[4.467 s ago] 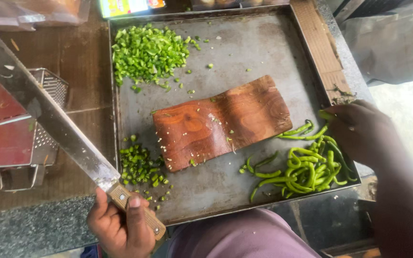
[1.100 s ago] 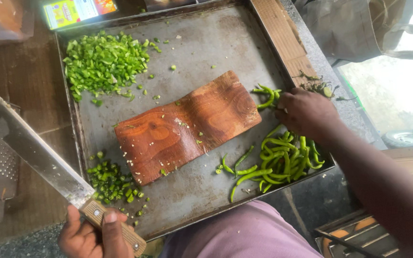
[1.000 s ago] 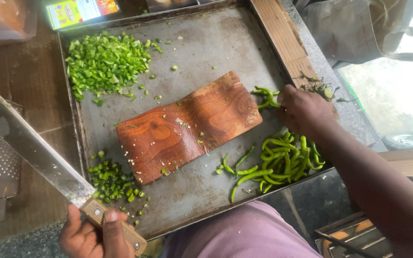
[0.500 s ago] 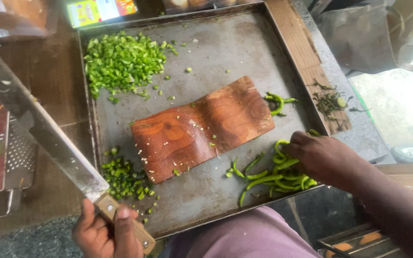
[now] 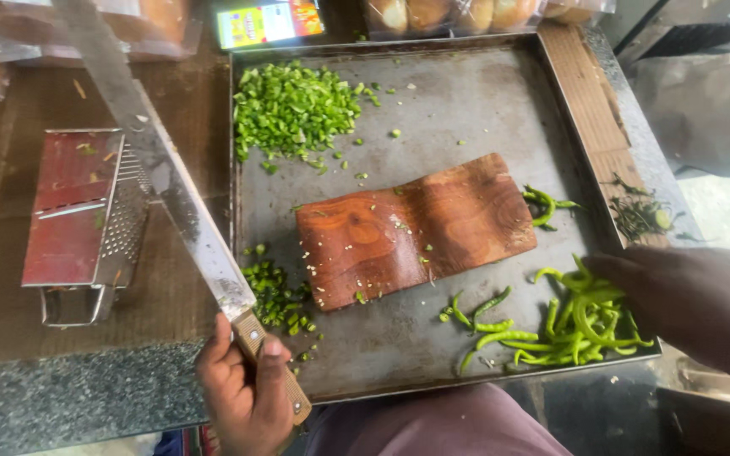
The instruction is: The person chops green peppers on a wooden board using a large knife, moving peppers from a tray onto the board to be diced.
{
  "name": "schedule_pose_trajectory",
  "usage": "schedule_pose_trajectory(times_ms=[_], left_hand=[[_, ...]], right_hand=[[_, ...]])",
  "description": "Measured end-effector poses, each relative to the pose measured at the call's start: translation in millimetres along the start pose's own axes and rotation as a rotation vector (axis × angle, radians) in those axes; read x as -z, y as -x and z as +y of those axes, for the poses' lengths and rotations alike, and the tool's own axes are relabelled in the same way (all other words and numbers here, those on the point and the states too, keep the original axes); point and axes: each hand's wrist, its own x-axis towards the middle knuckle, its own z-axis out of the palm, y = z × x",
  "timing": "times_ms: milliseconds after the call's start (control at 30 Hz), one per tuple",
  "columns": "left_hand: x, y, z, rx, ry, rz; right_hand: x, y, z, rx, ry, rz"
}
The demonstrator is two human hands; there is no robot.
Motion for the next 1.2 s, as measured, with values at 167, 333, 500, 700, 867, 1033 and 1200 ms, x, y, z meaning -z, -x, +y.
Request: schedule_pose_trajectory(times_ms=[167,333,500,700,867,1033,1200], left_hand=[[-1,-1,1,-0.002,-0.010,0.006],[0,0,-7,-0.051,-0.048,0.002],[-6,-3,-6,-0.094,-0.048,0.004],[-9,-9,4,-0.162,-0.113,-0.010],[-8,-11,3,-0.071,-0.122,-0.024],[-10,-11,3,-0.006,-0.069,-0.033],[-12,-13,6,-0.112,-0.084,-0.030]], right_hand=[[71,11,-64,0.255,-0.072,0.487],[111,-33,-163,0.246,-0.176,0.267],[106,-50,-151,0.609,-0.227,0.361],[112,-67,-118,0.835,-0.521,0.570],[112,-78,-130,1.164,-0.233,0.737],[122,-73,-150,1.283,0.108,0.841],[130,-67,-145,1.274,0.098,0.635]])
